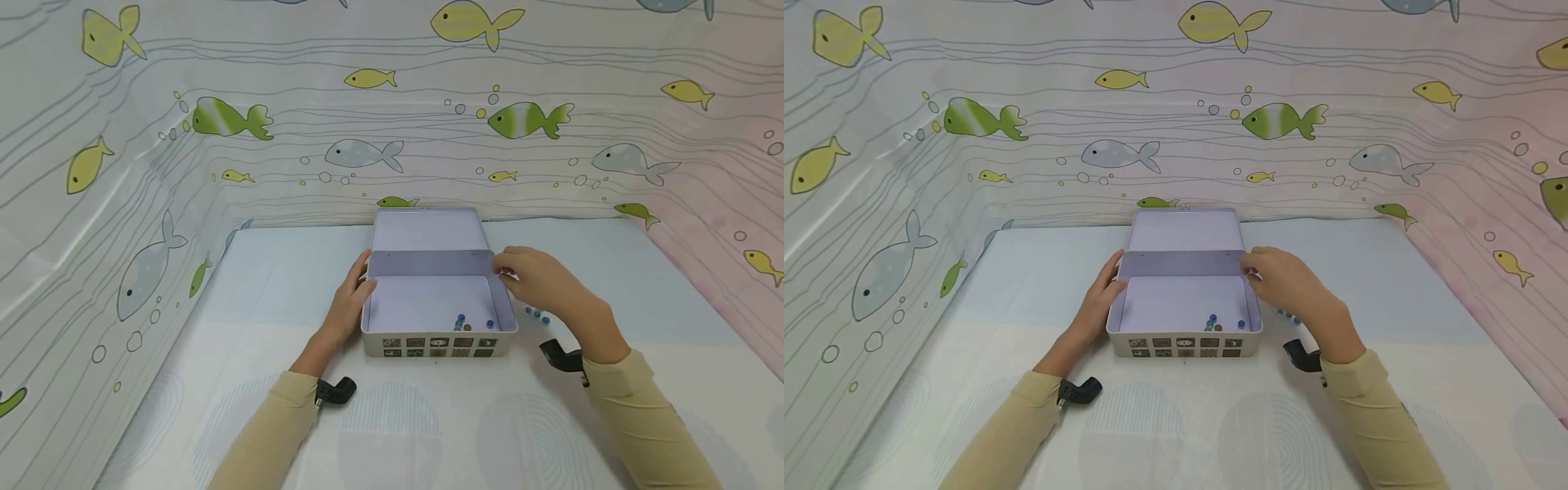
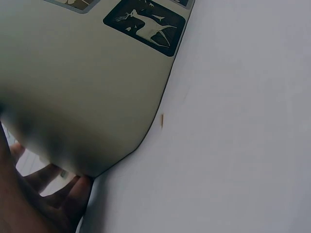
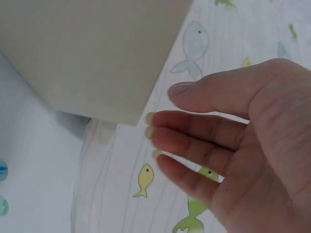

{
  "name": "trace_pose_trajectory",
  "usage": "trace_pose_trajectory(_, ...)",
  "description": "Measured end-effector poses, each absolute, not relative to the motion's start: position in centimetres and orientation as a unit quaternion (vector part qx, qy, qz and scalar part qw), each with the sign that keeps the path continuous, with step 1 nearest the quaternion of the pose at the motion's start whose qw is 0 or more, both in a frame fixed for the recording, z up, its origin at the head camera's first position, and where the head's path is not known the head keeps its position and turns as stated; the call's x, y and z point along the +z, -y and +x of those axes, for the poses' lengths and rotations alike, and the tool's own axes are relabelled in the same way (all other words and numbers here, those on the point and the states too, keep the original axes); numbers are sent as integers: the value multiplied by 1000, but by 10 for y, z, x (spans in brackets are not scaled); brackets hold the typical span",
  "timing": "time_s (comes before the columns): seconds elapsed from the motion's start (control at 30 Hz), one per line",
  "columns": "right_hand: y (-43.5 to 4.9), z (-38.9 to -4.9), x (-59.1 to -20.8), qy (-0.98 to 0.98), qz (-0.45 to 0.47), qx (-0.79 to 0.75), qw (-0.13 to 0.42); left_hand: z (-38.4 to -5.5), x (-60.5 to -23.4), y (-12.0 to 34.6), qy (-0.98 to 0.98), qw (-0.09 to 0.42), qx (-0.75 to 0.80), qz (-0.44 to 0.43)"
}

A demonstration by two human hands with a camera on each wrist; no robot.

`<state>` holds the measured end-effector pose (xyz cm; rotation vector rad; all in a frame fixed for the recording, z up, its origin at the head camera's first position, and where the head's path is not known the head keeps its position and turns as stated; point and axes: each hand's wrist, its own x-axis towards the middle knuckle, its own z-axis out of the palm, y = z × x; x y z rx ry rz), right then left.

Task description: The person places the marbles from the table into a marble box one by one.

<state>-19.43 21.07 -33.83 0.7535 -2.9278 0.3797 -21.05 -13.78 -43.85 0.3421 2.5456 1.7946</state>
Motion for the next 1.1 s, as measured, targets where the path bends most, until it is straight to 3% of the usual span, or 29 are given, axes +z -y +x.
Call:
trace_pose_trajectory(0.2,-219,-199,-337,967,223,121,-3,-211,-439,138,-817,-5,567,105)
trace_pose_trajectory(0.53,-231,-202,-345,969,177,110,-134,-210,-440,138,-816,-2,569,100)
trace_pose_trajectory(1.1,-235,-208,-366,965,182,92,-165,-211,-440,138,-820,-9,562,106)
